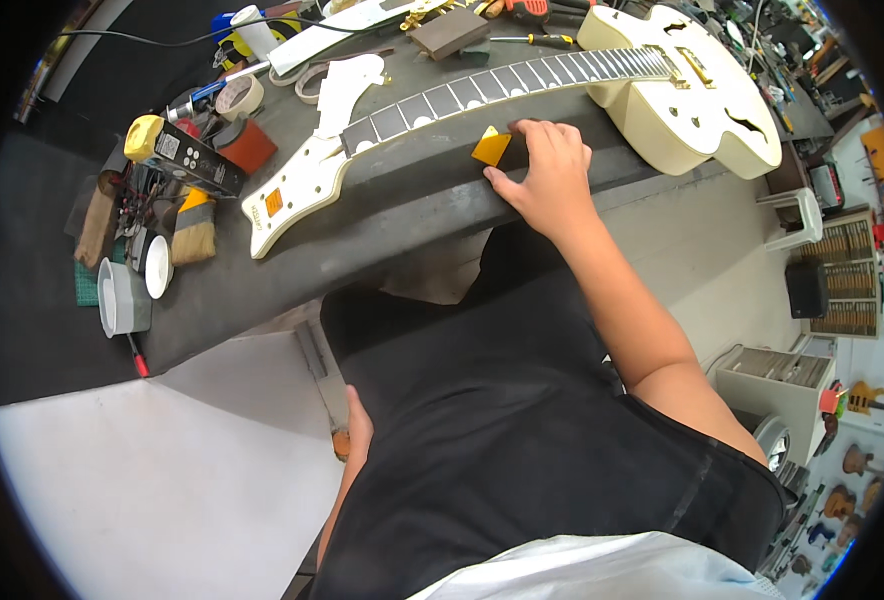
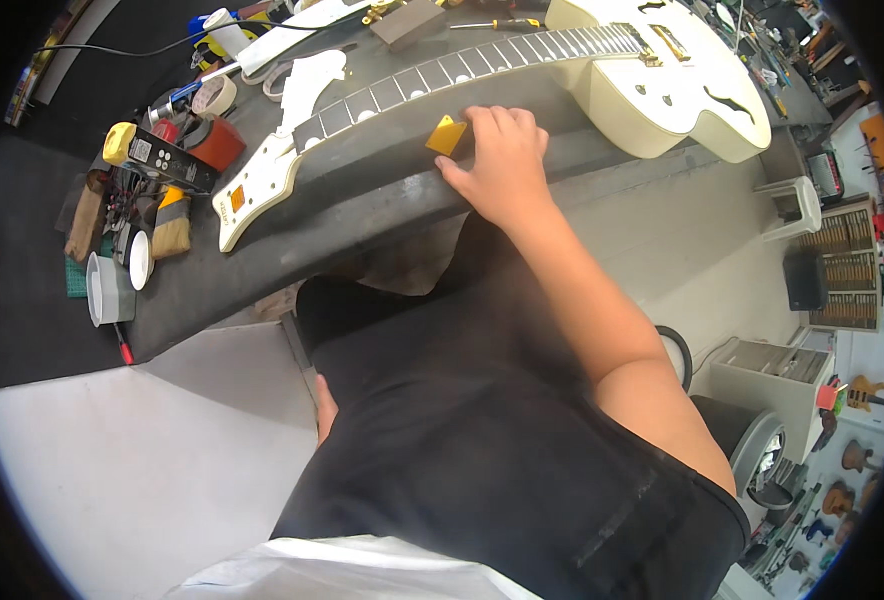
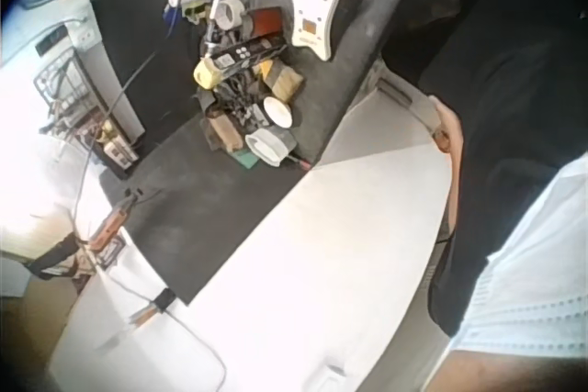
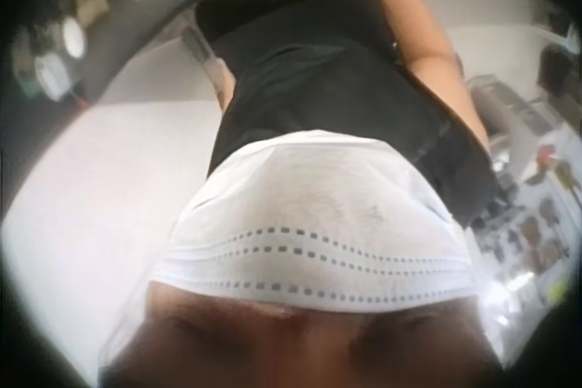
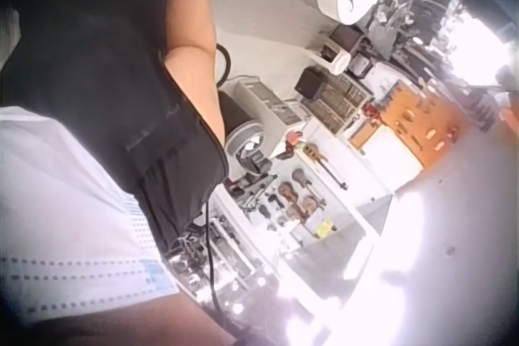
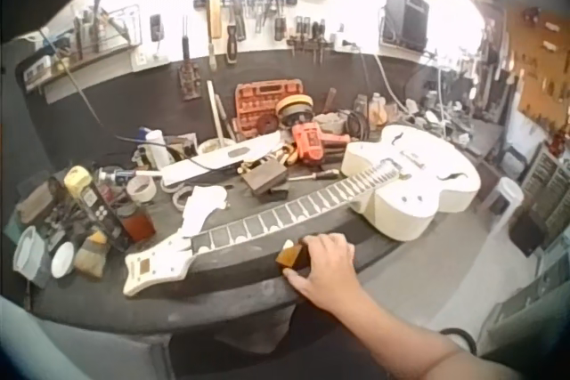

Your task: The person works on a white electric guitar neck, using a power sander to smooth a yellow plastic piece and then securing it to the guitar with a screwdriver. The person also uses a brush to clean the guitar neck and fretboard during the process.

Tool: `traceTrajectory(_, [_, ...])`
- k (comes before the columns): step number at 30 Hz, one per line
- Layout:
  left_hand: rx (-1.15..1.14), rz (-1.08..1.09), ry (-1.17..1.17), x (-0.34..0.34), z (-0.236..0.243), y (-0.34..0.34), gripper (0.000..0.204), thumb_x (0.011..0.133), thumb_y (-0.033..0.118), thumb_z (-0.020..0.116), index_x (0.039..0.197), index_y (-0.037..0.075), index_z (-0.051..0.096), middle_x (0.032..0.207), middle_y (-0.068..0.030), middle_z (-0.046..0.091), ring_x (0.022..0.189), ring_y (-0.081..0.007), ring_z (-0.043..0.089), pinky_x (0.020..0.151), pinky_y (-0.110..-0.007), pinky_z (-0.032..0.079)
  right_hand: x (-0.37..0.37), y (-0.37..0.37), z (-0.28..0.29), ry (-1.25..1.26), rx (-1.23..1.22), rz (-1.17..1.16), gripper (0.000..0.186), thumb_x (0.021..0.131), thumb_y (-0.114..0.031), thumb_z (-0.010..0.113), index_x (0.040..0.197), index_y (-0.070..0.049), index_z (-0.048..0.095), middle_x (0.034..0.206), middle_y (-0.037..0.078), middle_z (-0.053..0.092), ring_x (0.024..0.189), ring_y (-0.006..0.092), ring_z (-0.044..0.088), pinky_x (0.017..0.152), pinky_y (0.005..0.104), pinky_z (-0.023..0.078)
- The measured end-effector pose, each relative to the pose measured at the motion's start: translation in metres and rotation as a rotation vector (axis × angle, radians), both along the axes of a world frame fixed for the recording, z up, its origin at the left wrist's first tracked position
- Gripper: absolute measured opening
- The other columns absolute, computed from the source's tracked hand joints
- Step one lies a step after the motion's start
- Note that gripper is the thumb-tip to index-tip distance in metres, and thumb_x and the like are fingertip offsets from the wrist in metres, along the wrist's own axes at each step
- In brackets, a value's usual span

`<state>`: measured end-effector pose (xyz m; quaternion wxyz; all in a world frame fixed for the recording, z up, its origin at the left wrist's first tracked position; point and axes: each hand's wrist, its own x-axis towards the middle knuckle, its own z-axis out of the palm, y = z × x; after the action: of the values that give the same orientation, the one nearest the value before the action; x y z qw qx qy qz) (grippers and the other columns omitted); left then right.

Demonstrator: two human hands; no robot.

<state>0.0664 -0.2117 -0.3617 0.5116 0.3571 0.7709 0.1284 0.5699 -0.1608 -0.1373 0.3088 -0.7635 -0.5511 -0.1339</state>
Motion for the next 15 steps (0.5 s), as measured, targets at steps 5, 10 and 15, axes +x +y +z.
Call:
traceTrajectory(5, [-0.074, -0.565, 0.043, 0.039, 0.098, 0.007, 0.081, 0.101, 0.059, 0.068, 0.149, -0.006, 0.059, 0.154, -0.0290, 0.058, 0.137, -0.0409, 0.061, 0.116, -0.045, 0.045, -0.008, 0.019, 0.003, 0.044, -0.149, -0.038, 0.060, 0.083, -0.033, 0.090, 0.135, -0.013, 0.068, 0.122, 0.005, 0.075, 0.126, 0.0318, 0.059, 0.105, 0.0524, 0.039])
traceTrajectory(10, [0.352, -0.826, 0.000, 0.069, 0.196, 0.035, 0.061, 0.097, 0.034, 0.080, 0.145, -0.001, 0.065, 0.137, -0.0216, 0.072, 0.129, -0.0333, 0.070, 0.109, -0.042, 0.053, -0.006, 0.020, -0.003, 0.084, -0.097, 0.039, 0.053, 0.078, -0.031, 0.088, 0.124, -0.014, 0.068, 0.112, 0.007, 0.075, 0.113, 0.0344, 0.063, 0.103, 0.0548, 0.039])
traceTrajectory(15, [0.545, -0.450, -0.827, 0.145, 0.216, 0.068, 0.043, 0.108, 0.017, 0.069, 0.146, 0.000, 0.059, 0.135, -0.0149, 0.070, 0.123, -0.0220, 0.069, 0.106, -0.039, 0.056, -0.058, 0.013, 0.008, 0.312, 0.168, 0.522, 0.046, 0.076, 0.008, 0.082, 0.117, -0.003, 0.064, 0.128, 0.016, 0.065, 0.100, 0.0284, 0.070, 0.078, 0.0350, 0.061])
